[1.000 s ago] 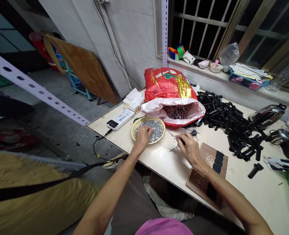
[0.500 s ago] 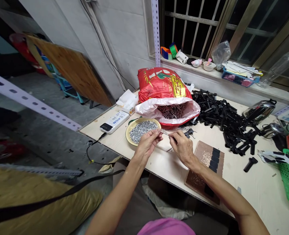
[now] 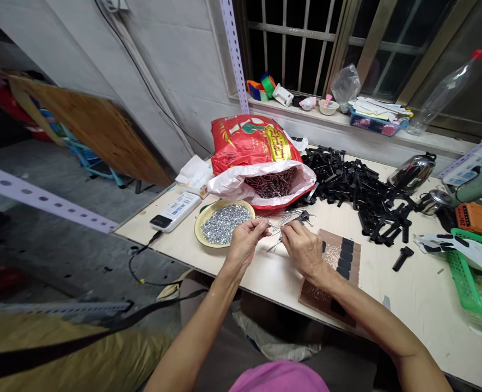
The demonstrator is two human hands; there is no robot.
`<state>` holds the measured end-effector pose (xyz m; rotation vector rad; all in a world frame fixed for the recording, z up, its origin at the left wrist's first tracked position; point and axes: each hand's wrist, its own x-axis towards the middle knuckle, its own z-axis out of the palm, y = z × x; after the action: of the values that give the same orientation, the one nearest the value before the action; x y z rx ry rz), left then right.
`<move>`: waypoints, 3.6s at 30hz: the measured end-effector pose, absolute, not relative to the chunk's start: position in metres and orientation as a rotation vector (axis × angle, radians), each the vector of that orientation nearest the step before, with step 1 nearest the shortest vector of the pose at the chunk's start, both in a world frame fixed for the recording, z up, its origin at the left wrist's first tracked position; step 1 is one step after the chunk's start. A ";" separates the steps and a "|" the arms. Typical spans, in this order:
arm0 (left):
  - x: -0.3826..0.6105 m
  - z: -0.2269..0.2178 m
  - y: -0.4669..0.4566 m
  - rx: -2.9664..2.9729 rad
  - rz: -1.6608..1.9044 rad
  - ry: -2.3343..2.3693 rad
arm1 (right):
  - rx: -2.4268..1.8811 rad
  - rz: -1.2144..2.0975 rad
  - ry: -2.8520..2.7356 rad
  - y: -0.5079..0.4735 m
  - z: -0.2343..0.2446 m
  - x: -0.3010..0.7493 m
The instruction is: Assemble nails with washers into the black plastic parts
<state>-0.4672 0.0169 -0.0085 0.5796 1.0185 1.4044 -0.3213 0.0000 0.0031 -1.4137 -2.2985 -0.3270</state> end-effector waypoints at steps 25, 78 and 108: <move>-0.416 -0.026 -0.003 0.934 1.512 1.259 | -1.724 -0.221 -2.279 -0.022 -0.002 -0.300; -0.399 -0.033 -0.007 1.244 1.368 1.342 | -1.800 0.175 -2.196 -0.028 0.003 -0.273; -0.412 -0.015 -0.001 0.678 0.801 0.908 | -1.306 0.196 -2.397 -0.023 0.003 -0.231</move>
<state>-0.4125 -0.0011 -0.0150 0.6777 0.9077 0.8010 -0.2307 -0.0234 0.0028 -1.3056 -2.3968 0.1962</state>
